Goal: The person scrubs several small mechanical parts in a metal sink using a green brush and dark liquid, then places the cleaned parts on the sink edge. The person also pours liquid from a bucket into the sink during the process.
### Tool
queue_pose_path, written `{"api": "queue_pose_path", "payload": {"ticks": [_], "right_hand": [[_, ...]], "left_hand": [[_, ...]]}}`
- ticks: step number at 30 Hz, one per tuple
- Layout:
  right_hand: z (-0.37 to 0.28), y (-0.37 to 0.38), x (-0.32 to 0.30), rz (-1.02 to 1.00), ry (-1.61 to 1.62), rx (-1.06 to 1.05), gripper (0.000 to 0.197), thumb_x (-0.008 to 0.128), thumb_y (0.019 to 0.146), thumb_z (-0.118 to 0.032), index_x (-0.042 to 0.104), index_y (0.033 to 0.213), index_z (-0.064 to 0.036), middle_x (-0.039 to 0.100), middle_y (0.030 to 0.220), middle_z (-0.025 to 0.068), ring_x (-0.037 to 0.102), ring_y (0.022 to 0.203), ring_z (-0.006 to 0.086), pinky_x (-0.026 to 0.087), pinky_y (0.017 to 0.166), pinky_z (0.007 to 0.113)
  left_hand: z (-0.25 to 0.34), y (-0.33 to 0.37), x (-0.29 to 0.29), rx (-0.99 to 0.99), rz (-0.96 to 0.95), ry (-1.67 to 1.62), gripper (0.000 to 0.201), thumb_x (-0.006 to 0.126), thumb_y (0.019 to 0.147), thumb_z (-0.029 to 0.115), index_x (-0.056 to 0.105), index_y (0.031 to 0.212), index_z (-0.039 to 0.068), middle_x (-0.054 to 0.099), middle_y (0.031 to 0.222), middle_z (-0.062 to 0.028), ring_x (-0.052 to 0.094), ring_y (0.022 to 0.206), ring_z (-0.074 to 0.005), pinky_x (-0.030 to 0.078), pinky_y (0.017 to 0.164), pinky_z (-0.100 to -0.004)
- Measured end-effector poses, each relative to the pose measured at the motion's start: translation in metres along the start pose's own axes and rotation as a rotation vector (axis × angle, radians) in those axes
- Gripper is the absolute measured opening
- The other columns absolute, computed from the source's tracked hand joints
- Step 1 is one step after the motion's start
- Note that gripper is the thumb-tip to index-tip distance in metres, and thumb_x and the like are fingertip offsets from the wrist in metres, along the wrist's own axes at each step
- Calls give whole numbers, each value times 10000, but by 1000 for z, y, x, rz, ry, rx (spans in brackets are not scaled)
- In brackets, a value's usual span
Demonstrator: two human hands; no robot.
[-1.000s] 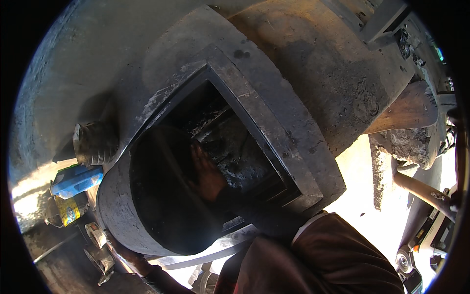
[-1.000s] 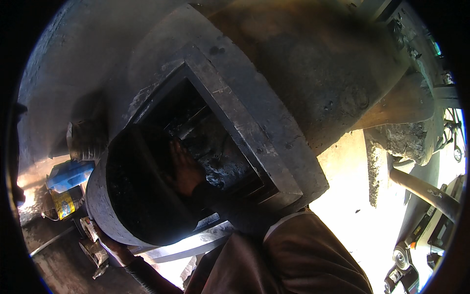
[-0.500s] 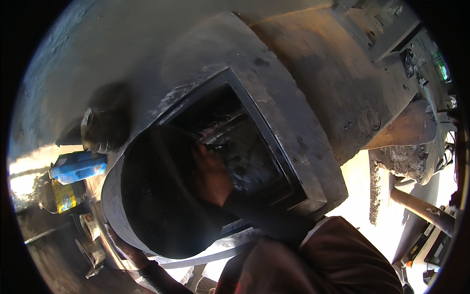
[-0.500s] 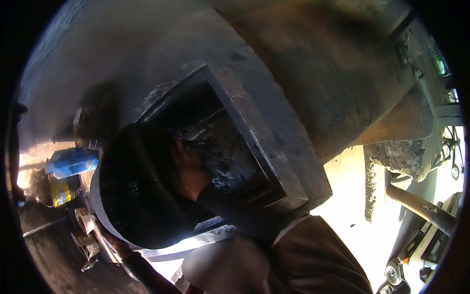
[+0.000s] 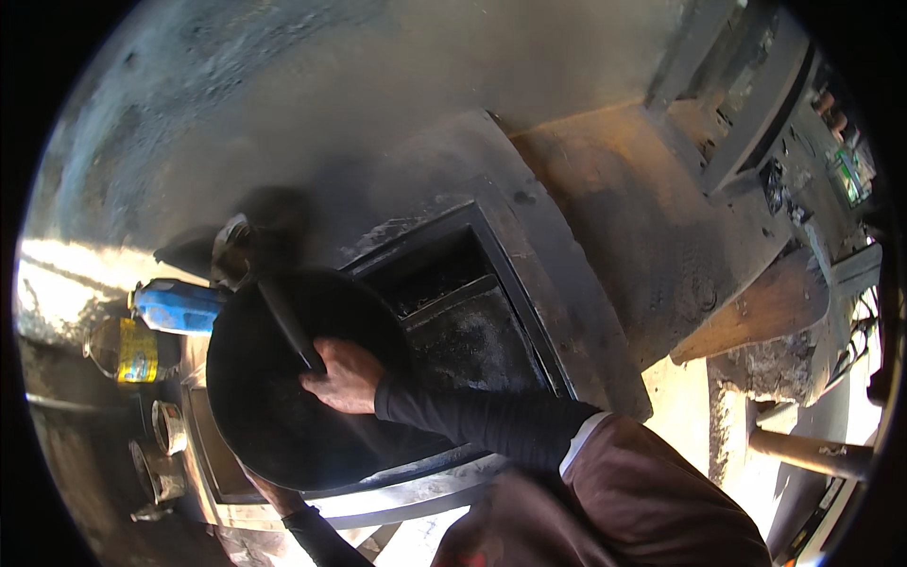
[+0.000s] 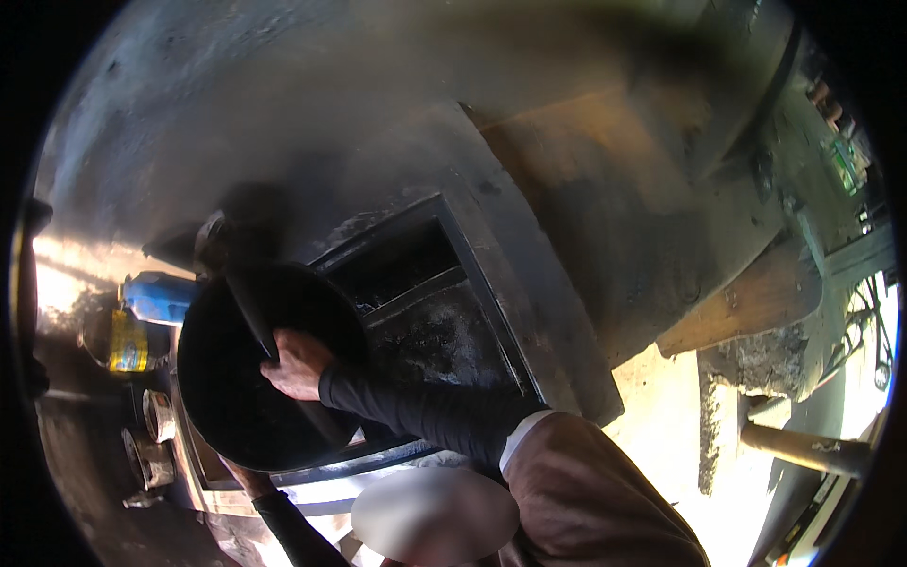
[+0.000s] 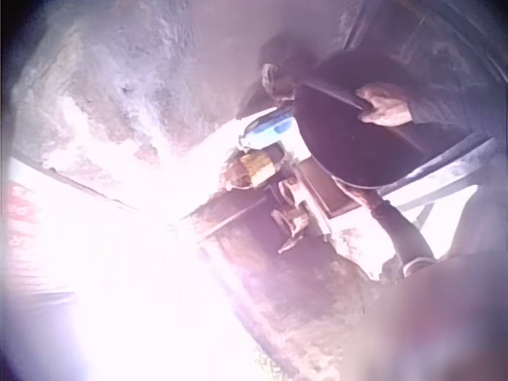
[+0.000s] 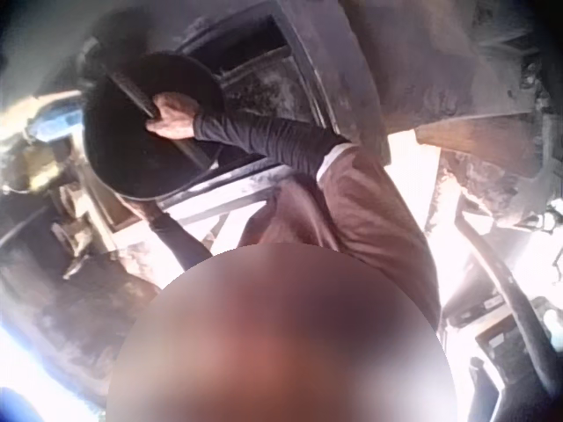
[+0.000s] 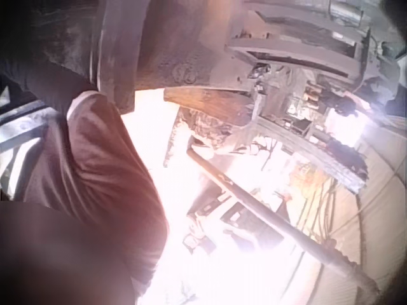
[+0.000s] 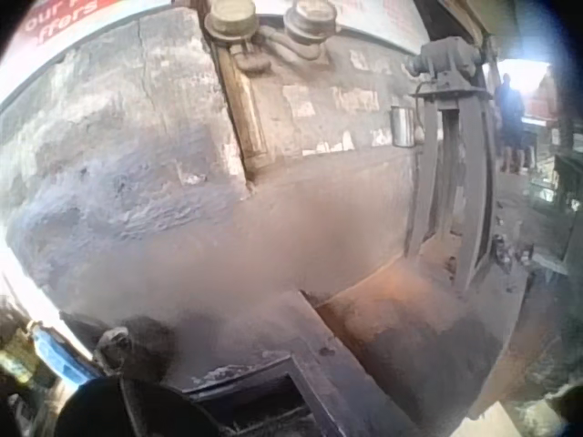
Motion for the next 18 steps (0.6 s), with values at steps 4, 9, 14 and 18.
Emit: {"api": "queue_pose_path", "payload": {"ticks": [4,9,14,18], "right_hand": [[-20,19,-69,11,186,87,358,675,809,-294,619,905,46,603,939,245,628,928,384,503,803,450],[-28,16,-186,-96,206,176,426,728,727,-275,636,922,92,624,963,276,633,919,377,511,827,403],[-10,-3,-302,-172,182,496,345,746,724,-265,661,855,43,652,880,155,632,879,209,505,783,330],[5,-36,-382,-86,241,336,434,742,734,-204,618,1044,74,657,894,121,628,905,195,482,876,316]], "left_hand": [[55,-18,31,64,36,31,666,579,966,379,392,1450,-38,494,1415,-211,505,1286,-302,394,1096,-417],[118,-40,120,-337,47,-888,563,359,1062,431,439,1442,23,526,1399,-135,514,1272,-261,394,1100,-402],[157,-62,234,-474,-193,-945,746,390,997,633,366,1494,77,463,1445,-102,429,1326,-256,340,1095,-454],[118,-66,294,-504,-386,-407,719,613,906,593,579,1305,-4,618,1263,-169,575,1169,-262,454,959,-376]]}}
Point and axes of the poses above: each hand's wrist, its own y-axis towards the middle knuckle, its own x-axis out of the palm, z = x × y, the point moved 6 cm from there along y, towards the middle knuckle
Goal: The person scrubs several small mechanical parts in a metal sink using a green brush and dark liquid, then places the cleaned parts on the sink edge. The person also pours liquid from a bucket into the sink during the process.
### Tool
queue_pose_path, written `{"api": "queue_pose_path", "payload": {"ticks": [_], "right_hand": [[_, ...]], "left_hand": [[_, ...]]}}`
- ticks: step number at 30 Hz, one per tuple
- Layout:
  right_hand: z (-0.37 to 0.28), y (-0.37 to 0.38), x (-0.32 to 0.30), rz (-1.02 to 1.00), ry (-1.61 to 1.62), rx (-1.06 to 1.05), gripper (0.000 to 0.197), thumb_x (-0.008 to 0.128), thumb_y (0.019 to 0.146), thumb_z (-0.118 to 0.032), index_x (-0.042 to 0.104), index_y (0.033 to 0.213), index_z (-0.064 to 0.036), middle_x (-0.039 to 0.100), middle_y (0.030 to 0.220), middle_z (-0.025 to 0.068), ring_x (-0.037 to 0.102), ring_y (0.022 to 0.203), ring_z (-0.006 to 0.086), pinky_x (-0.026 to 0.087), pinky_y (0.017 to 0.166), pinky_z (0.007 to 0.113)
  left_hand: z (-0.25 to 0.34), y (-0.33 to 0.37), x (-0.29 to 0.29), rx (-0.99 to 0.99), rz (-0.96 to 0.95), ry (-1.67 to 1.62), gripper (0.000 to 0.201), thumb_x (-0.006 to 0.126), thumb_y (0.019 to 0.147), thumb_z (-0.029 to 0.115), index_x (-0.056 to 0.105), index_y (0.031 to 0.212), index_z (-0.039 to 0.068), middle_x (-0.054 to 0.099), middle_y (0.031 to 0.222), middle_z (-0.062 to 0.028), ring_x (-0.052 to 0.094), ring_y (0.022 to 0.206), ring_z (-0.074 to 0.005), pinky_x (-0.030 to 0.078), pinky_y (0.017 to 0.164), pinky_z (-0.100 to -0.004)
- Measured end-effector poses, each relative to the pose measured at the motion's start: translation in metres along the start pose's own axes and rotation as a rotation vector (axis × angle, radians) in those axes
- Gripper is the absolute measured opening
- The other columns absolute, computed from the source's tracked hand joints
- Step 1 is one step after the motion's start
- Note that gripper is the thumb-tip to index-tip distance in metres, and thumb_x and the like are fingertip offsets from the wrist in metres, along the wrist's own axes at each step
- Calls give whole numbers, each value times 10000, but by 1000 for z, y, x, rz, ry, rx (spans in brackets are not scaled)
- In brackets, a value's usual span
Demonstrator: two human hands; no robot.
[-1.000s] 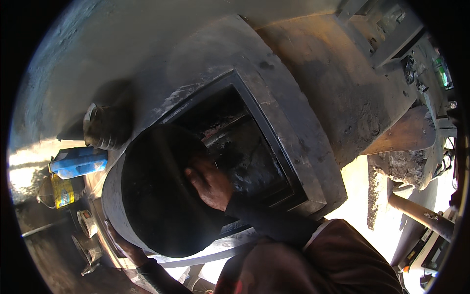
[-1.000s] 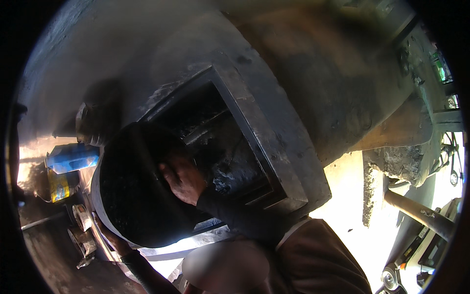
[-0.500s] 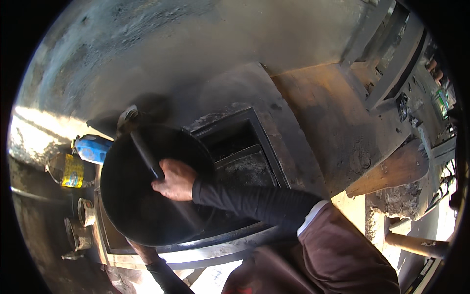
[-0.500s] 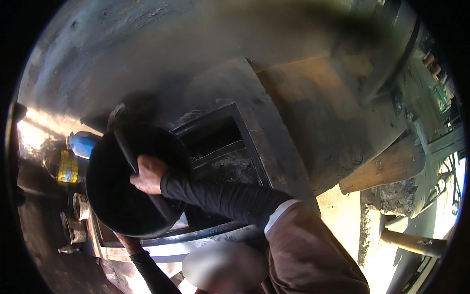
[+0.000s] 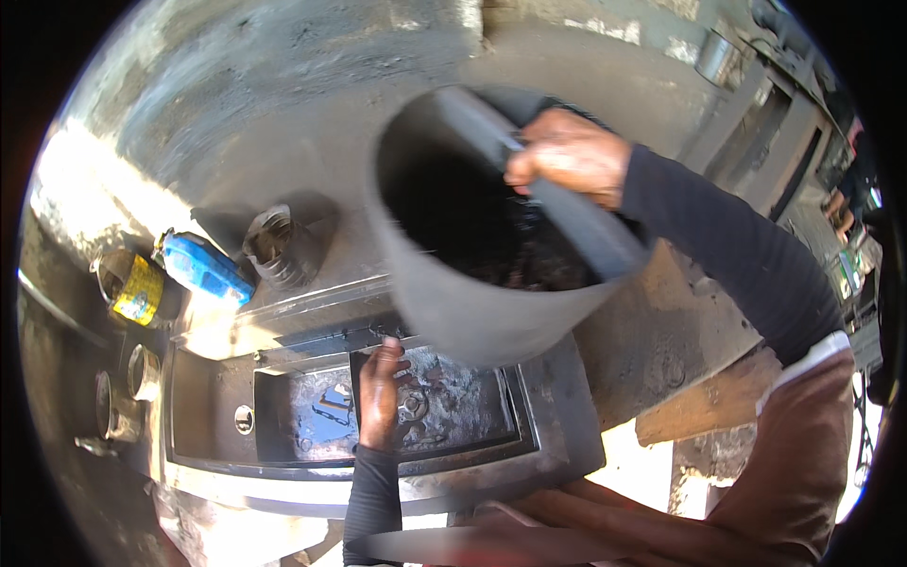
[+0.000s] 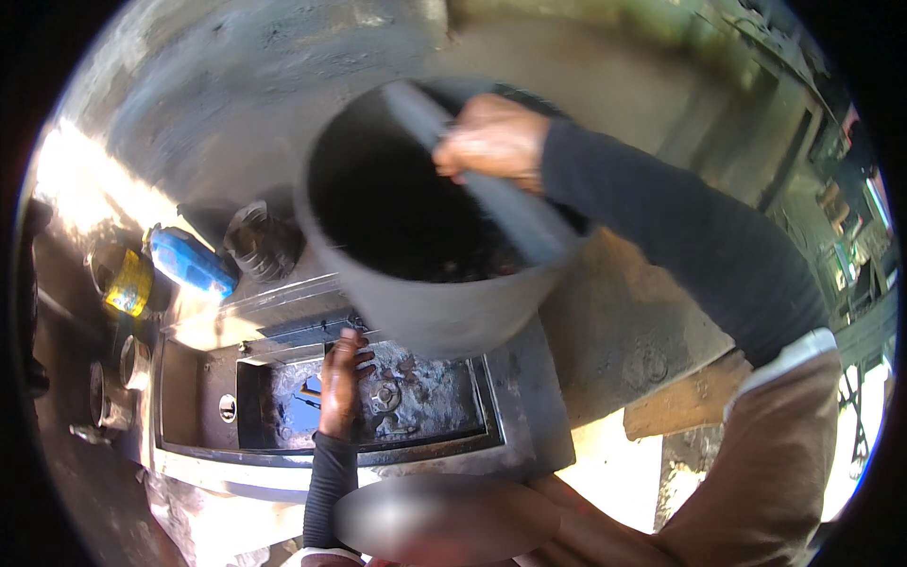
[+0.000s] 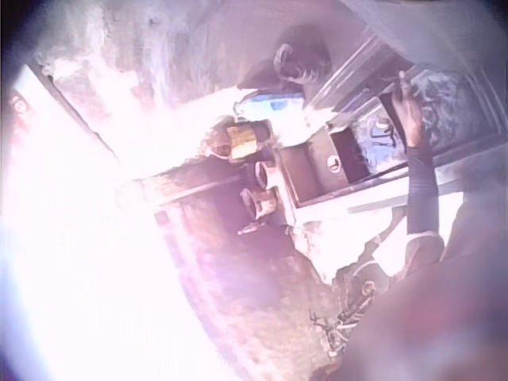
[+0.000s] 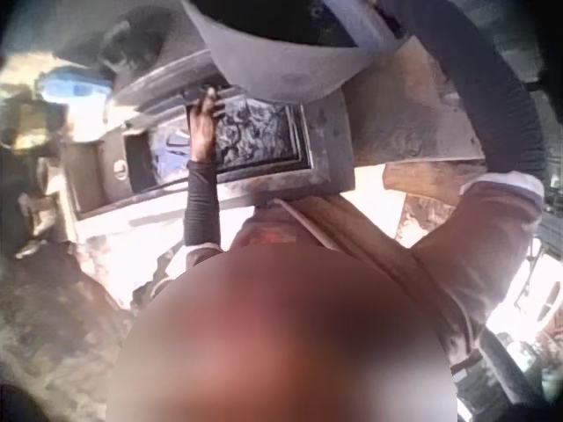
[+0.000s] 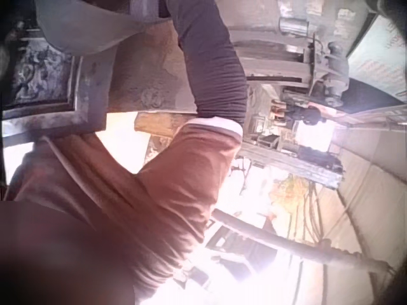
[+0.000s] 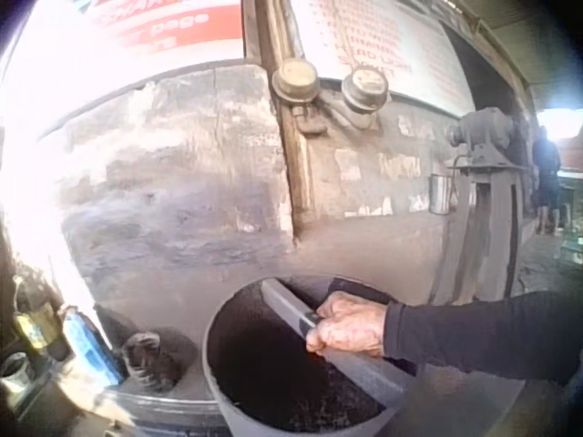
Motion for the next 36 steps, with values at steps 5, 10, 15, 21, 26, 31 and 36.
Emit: {"api": "queue_pose_path", "payload": {"ticks": [5,10,15,21,26,31,36], "right_hand": [[72,-18,-111,248,-262,223,488,699,763,-163,564,1145,110,653,925,132,645,860,192,510,850,327],[177,-28,-188,377,-304,267,199,663,651,-122,678,749,51,664,719,142,624,714,223,477,695,331],[284,-44,-200,437,-170,334,210,643,599,-66,674,779,37,642,693,90,599,650,208,458,642,327],[374,-48,-193,413,-7,375,222,558,628,-32,615,831,36,621,684,91,618,649,186,484,656,297],[380,-37,-206,322,-271,424,339,663,741,-84,632,1024,99,679,840,172,671,769,244,528,732,364],[236,-57,-83,798,-564,-30,347,670,920,-265,652,1148,-5,691,1047,132,656,923,222,508,834,363],[267,-51,259,116,-91,445,353,635,926,-342,625,1107,-39,707,1000,183,696,934,300,539,821,390]], "left_hand": [[-94,31,-32,55,21,869,605,814,764,326,631,1240,-1,654,1195,-249,620,1158,-342,486,987,-409],[-166,64,-23,20,163,1141,708,736,821,363,477,1424,96,456,1462,-239,494,1308,-383,400,1092,-458],[-213,73,34,-88,-144,1386,604,623,890,326,450,1431,118,428,1487,-214,440,1363,-376,313,1127,-570],[-227,75,17,20,-214,1294,183,598,818,137,727,876,20,726,887,-198,719,824,-369,584,783,-449],[-213,66,21,115,-455,1376,320,659,843,308,688,1130,169,628,1230,-192,584,1201,-370,454,980,-616],[-213,51,14,-24,-473,1478,506,679,845,408,566,1293,201,488,1385,-184,427,1327,-420,382,990,-724],[-235,62,-12,148,-485,1481,420,685,823,361,624,1174,139,567,1277,-188,516,1241,-422,502,852,-608]]}}
Point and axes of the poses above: each hand's wrist, its own y-axis towards the middle knuckle, its own x-axis out of the palm, z = x × y, the point moved 6 cm from there along y, towards the middle knuckle
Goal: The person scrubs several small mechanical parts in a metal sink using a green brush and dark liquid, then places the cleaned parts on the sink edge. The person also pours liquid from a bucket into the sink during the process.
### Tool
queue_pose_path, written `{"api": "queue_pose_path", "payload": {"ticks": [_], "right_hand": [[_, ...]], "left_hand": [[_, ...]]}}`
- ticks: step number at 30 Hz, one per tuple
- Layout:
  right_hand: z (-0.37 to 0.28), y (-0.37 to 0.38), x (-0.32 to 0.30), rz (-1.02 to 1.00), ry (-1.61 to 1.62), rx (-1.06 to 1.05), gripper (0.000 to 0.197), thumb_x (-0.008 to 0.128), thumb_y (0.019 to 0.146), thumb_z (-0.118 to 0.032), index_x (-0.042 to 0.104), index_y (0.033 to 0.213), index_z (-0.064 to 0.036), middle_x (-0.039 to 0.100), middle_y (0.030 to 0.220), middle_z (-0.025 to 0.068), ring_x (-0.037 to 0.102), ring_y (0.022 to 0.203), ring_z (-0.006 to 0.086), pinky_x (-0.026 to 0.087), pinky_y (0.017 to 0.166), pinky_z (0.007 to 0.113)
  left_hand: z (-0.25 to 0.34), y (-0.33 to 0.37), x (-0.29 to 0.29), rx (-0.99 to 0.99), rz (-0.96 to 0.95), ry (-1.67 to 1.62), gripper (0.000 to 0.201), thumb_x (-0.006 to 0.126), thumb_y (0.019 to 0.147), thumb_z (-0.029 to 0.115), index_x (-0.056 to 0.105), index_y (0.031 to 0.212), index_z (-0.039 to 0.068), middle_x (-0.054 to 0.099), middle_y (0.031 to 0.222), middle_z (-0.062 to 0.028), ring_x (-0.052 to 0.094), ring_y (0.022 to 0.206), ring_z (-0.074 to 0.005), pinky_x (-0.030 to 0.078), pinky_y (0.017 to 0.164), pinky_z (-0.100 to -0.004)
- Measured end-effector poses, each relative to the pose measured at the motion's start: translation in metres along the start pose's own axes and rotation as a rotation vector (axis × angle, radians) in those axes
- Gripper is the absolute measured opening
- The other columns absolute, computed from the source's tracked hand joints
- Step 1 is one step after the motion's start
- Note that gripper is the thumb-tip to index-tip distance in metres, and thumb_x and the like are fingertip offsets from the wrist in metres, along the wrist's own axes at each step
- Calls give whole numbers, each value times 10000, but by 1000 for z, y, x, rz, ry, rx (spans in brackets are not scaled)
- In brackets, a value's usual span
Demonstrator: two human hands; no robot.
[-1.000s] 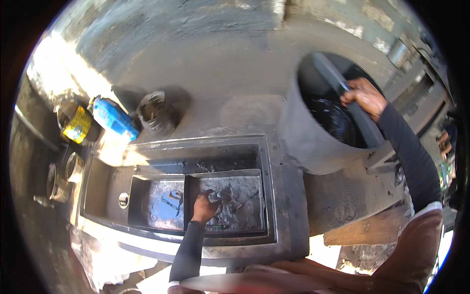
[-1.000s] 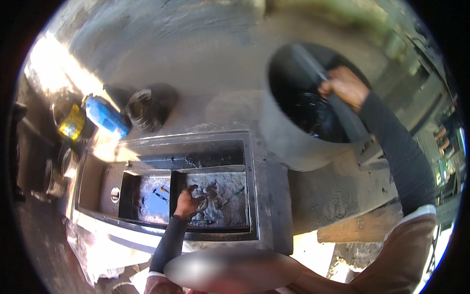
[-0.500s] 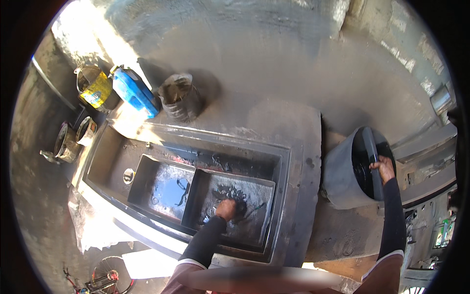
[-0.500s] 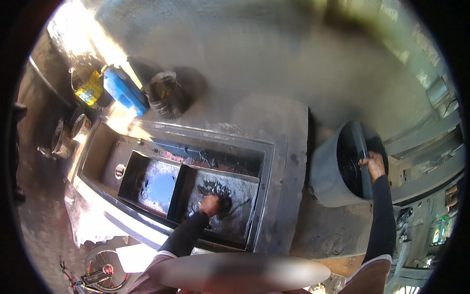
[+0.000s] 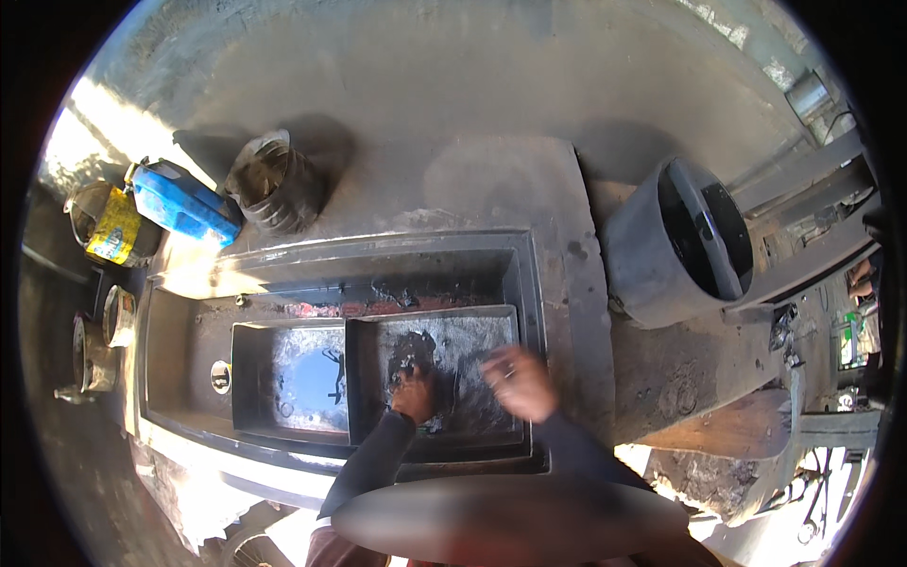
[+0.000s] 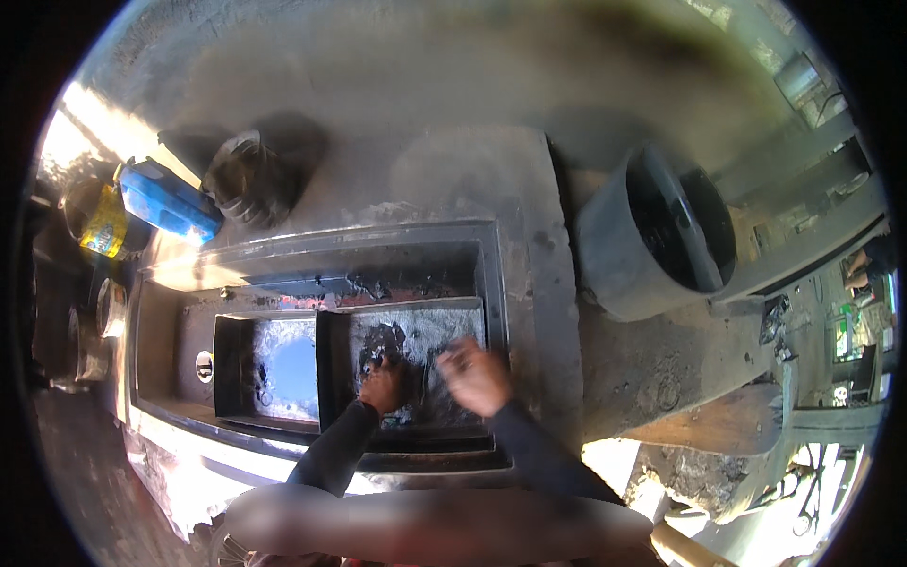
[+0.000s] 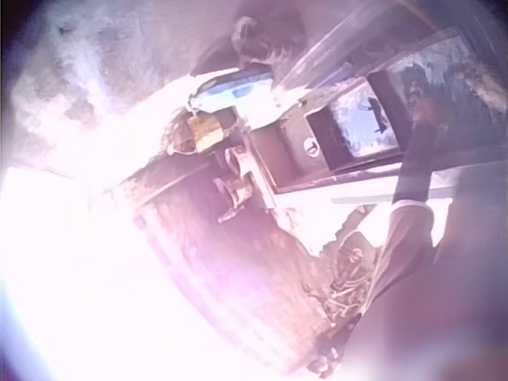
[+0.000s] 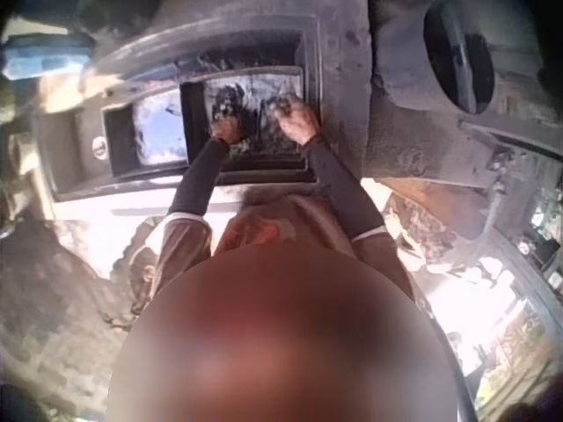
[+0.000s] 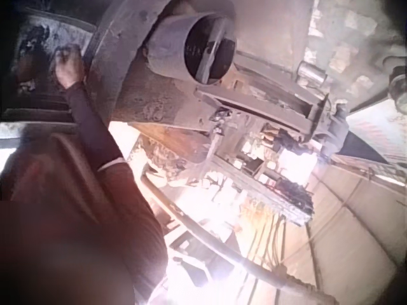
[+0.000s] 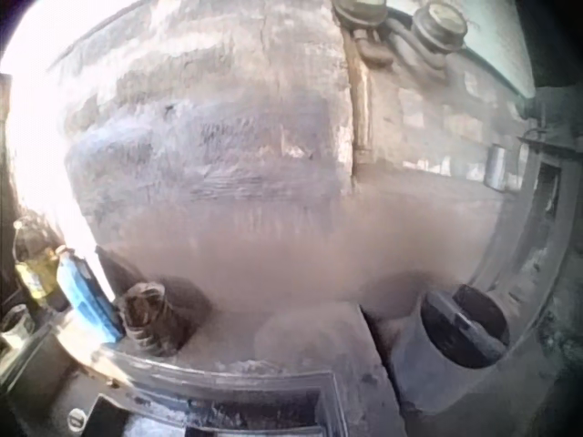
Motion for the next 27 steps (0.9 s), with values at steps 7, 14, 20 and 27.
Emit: {"api": "queue_pose_path", "payload": {"ticks": [7,14,20,27], "right_hand": [[88,52,171,-285,-400,311,576,668,867,-474,639,1104,50,682,1087,273,659,1034,428,534,893,451],[93,46,121,197,-201,456,421,730,859,-385,663,931,24,697,945,232,684,871,323,517,747,432],[79,38,174,-56,797,575,370,743,816,-311,700,1051,-29,711,954,197,680,922,270,507,826,368],[38,46,146,1,710,105,303,809,731,-202,725,953,-14,720,895,97,660,856,207,500,821,345]], "left_hand": [[-51,-24,-44,160,357,-986,447,498,969,415,641,1163,38,667,1050,-102,622,963,-183,498,848,-305],[-62,-32,-9,-340,98,-1871,420,488,981,421,609,1164,63,631,1047,-45,606,918,-152,521,748,-313],[-30,-27,-39,534,622,-490,554,562,805,62,500,1347,-42,559,1330,-215,512,1261,-376,395,1067,-421],[-41,-3,-13,-67,7,-1548,478,484,1012,396,560,1319,37,658,1154,-106,639,1028,-229,530,857,-401]]}}
Point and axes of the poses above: each hand's wrist, its own y-axis towards the middle knuckle, its own x-axis out of the palm, z = x × y, the point moved 6 cm from there along y, towards the middle knuckle
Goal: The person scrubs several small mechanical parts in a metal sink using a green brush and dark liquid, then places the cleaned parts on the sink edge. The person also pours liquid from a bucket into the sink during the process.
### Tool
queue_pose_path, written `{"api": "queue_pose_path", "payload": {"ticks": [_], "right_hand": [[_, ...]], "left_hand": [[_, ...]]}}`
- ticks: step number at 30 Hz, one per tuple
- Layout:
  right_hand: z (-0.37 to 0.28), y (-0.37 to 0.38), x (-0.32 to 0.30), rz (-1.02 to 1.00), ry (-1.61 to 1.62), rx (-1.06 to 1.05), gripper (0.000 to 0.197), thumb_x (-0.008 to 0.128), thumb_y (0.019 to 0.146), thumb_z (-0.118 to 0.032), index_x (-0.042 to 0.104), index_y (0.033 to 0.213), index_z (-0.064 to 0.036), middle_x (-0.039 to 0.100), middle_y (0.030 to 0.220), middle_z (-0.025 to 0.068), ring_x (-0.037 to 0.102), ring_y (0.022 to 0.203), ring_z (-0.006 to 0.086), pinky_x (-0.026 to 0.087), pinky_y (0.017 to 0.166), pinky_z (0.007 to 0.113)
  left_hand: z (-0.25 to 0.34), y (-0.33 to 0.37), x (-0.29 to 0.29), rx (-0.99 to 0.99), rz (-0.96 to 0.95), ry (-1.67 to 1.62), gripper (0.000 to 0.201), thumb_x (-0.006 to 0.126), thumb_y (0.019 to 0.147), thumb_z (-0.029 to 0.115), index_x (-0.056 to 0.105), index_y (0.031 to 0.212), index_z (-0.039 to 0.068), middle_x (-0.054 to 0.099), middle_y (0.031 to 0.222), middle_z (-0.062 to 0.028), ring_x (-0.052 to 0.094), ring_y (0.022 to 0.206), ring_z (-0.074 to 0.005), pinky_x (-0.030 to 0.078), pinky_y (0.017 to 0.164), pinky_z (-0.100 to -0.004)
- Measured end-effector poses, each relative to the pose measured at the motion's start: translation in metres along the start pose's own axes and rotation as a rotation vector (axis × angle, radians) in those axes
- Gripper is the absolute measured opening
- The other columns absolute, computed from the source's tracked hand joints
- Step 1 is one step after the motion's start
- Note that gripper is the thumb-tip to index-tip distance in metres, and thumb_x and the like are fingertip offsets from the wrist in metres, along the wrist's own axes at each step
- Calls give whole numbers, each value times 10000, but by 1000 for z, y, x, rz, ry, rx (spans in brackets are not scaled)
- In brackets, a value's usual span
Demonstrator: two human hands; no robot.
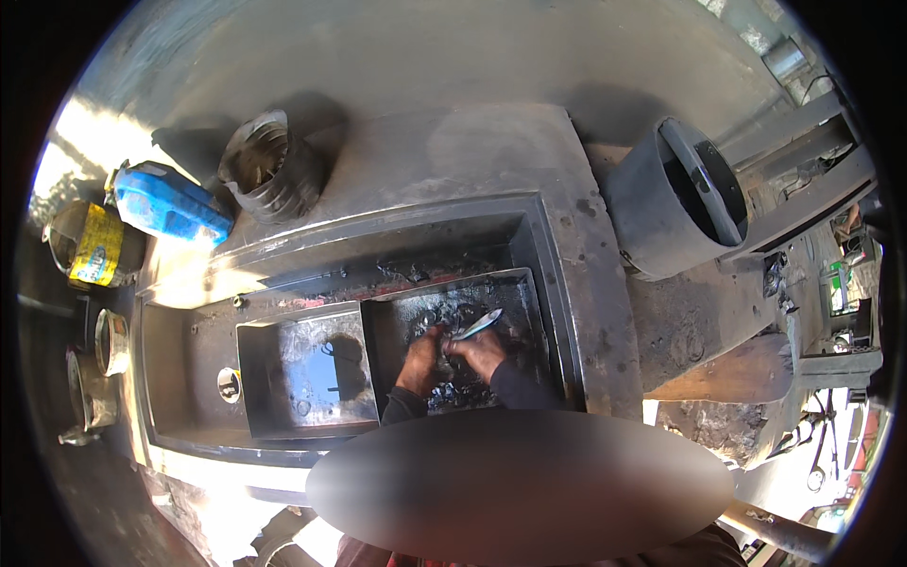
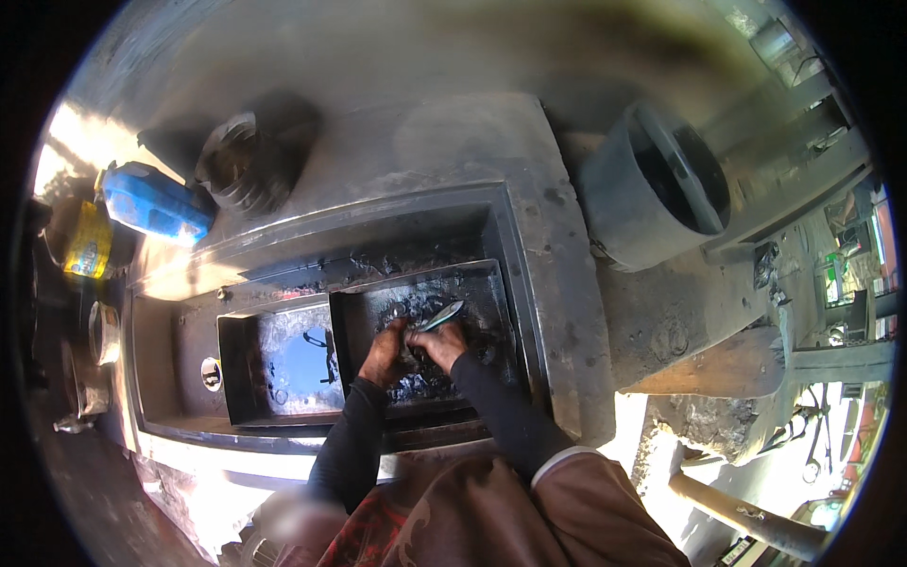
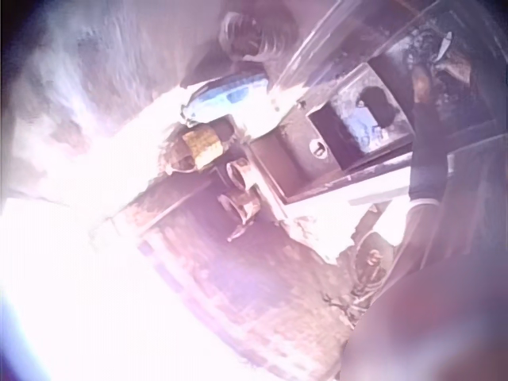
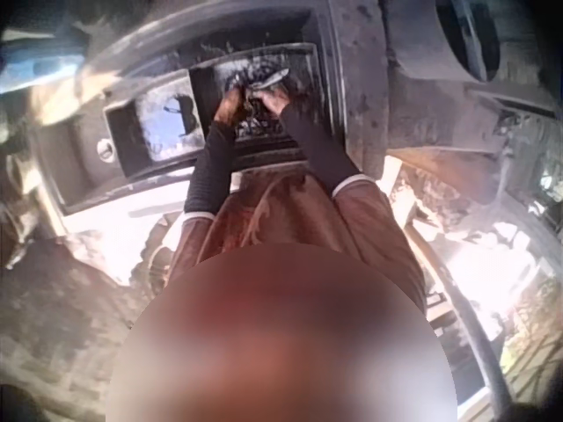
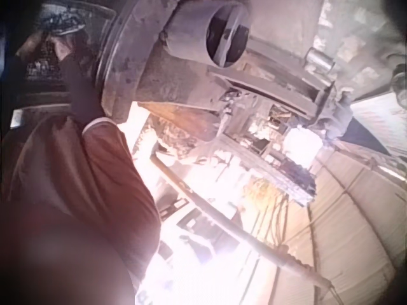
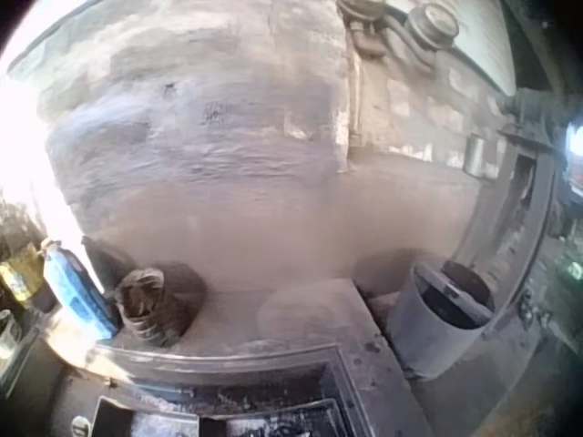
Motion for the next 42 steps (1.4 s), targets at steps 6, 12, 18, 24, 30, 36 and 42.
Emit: {"api": "queue_pose_path", "payload": {"ticks": [6,12,18,24,30,36,42], "right_hand": [[7,7,4,-35,-434,28,381,826,713,-318,721,924,-18,722,918,174,695,887,278,520,827,382],[-6,5,9,-72,-564,-49,370,833,709,-303,725,932,-26,725,930,178,692,877,277,519,824,395],[19,25,-61,385,-664,164,331,747,825,-345,695,873,-22,708,818,158,669,760,289,517,754,419],[52,0,3,350,343,308,380,715,811,-347,646,948,0,677,865,135,639,861,287,486,863,404],[13,11,-32,400,-433,138,290,710,836,-293,700,940,-23,695,915,210,680,889,303,518,817,394],[6,14,-19,94,-584,52,330,688,849,-290,698,1041,-22,707,921,181,681,876,278,523,817,387],[-38,10,-7,134,-478,-31,362,695,824,-325,712,1048,-41,723,937,160,694,878,288,529,816,380]], "left_hand": [[-7,6,-6,-273,-19,-401,480,448,1008,450,573,1255,58,667,1086,-65,649,871,-174,531,667,-336],[29,-4,-13,13,-73,-61,436,490,978,422,589,1228,79,680,1027,-61,662,809,-172,518,599,-317],[27,-17,-28,-199,131,-392,383,543,953,391,589,1199,101,674,1069,-52,666,841,-198,535,646,-331],[1,9,-38,-56,183,-242,499,640,888,133,473,1344,17,599,1271,-201,652,1049,-339,549,882,-442],[-12,9,-14,4,112,-612,327,557,957,210,605,1196,-9,675,1136,-185,665,1025,-324,551,892,-434],[-19,17,-22,6,232,210,351,549,966,188,598,1262,5,690,1111,-118,668,1014,-253,549,880,-361],[20,-1,0,449,115,820,381,512,934,102,599,1301,49,613,1287,-185,604,1167,-316,488,981,-407]]}}
Point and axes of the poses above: each hand's wrist, its own y-axis towards the middle knuckle, its own x-axis out of the palm, z = x × y, the point moved 6 cm from there along y, towards the middle knuckle
